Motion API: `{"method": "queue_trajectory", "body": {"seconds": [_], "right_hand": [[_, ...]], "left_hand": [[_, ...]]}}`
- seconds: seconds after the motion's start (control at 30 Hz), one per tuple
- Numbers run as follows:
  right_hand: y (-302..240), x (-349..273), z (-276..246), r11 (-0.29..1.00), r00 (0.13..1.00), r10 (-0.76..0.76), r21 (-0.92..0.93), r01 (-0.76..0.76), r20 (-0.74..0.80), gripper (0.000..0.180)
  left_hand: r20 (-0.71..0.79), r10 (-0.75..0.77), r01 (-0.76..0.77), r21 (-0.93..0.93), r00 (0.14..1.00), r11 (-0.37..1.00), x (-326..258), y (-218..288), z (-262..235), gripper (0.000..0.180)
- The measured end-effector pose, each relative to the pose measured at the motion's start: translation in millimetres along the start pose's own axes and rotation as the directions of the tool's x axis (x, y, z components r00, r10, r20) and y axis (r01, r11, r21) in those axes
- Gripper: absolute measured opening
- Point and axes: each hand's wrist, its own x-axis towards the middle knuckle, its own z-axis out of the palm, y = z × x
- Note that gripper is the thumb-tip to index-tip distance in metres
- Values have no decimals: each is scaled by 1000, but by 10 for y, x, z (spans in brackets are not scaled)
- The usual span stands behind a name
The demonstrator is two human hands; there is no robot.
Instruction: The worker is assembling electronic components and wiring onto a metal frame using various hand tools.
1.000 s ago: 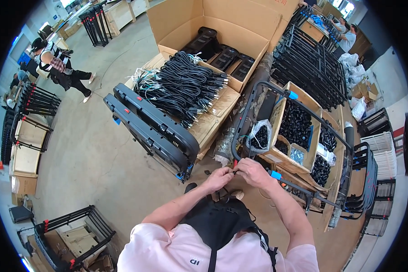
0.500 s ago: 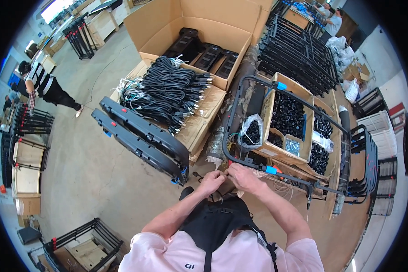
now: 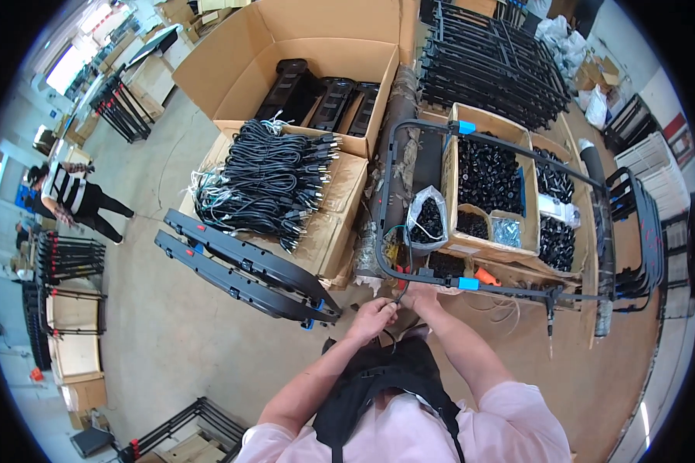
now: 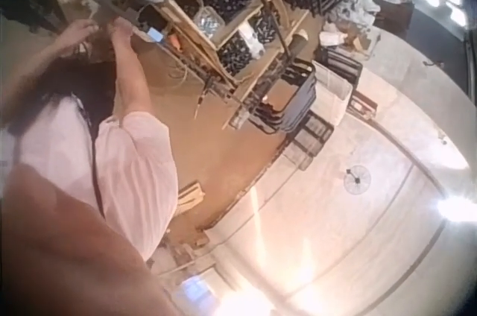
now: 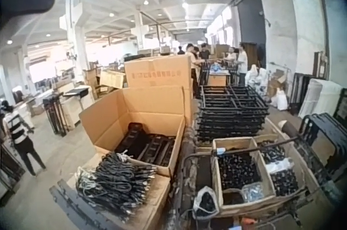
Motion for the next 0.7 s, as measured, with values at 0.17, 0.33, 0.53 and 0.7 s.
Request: {"method": "queue_trajectory", "body": {"seconds": [0.17, 0.33, 0.53, 0.7], "right_hand": [[-122, 622, 185, 974, 963, 224, -8, -228, -151, 74], [-140, 381, 10, 996, 995, 88, -7, -88, -38, 48], [79, -810, 252, 792, 963, 137, 558, -246, 231, 37], [52, -1778, -29, 810, 964, 265, 543, -223, 0, 59]], "left_hand": [[26, -51, 52, -27, 998, 998, 34, 28, 43, 25], [52, -68, 75, -139, 996, 988, 41, -31, -4, 24], [70, -58, 72, -217, 996, 974, 110, -119, -30, 26], [106, -56, 76, -198, 993, 977, 207, -23, 206, 28]]}}
